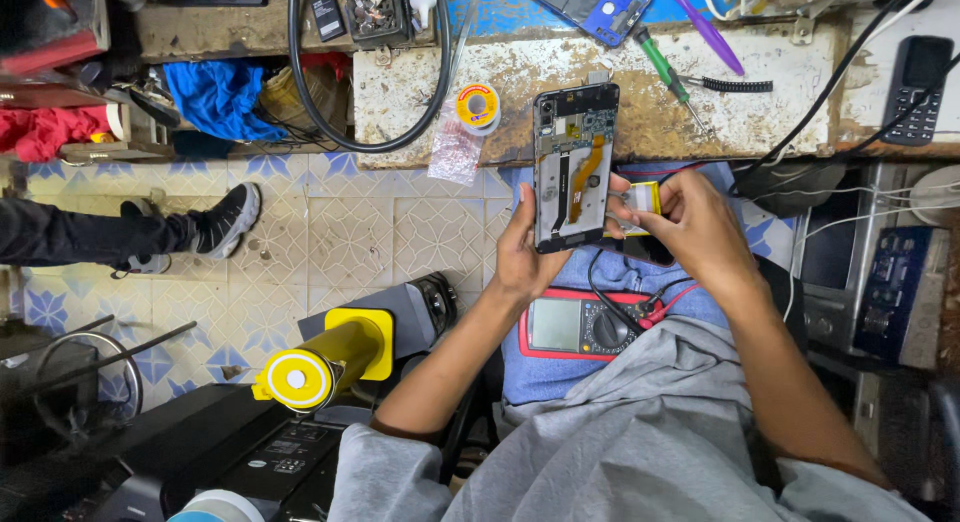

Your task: The person disassembles a phone by removing its side components and then placing a battery into the internal housing.

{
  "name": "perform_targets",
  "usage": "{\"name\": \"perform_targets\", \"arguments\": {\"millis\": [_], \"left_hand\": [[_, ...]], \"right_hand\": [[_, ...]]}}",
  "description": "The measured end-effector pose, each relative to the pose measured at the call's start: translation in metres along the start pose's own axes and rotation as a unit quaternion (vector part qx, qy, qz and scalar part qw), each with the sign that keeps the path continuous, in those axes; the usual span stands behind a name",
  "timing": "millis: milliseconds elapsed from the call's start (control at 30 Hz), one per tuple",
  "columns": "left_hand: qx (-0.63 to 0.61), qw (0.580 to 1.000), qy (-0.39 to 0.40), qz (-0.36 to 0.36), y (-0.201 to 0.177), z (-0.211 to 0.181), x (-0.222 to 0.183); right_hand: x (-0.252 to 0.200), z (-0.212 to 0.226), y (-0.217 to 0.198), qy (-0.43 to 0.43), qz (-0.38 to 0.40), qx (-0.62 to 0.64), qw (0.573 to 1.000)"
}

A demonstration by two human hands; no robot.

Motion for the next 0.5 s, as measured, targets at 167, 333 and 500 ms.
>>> {"name": "perform_targets", "arguments": {"millis": [167, 333, 500], "left_hand": [[-0.036, 0.999, 0.004, 0.01, -0.005, -0.002, 0.001], [-0.047, 0.999, -0.011, 0.009, 0.009, -0.008, 0.0], [-0.018, 1.0, -0.014, -0.009, 0.01, -0.006, -0.003]], "right_hand": [[-0.009, 0.008, -0.001, -0.023, 0.047, 0.333, 0.941], [-0.026, 0.025, -0.035, -0.002, 0.013, 0.383, 0.924], [-0.054, 0.045, -0.078, -0.021, -0.08, 0.396, 0.914]]}}
Point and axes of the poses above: each hand's wrist, its own x-axis towards the middle knuckle, its own y-axis out of the palm, z = x × y, the point moved 8 cm from there along x, towards the middle knuckle, and after that the axes turned 12 degrees about -x, right-handed, at the moved point
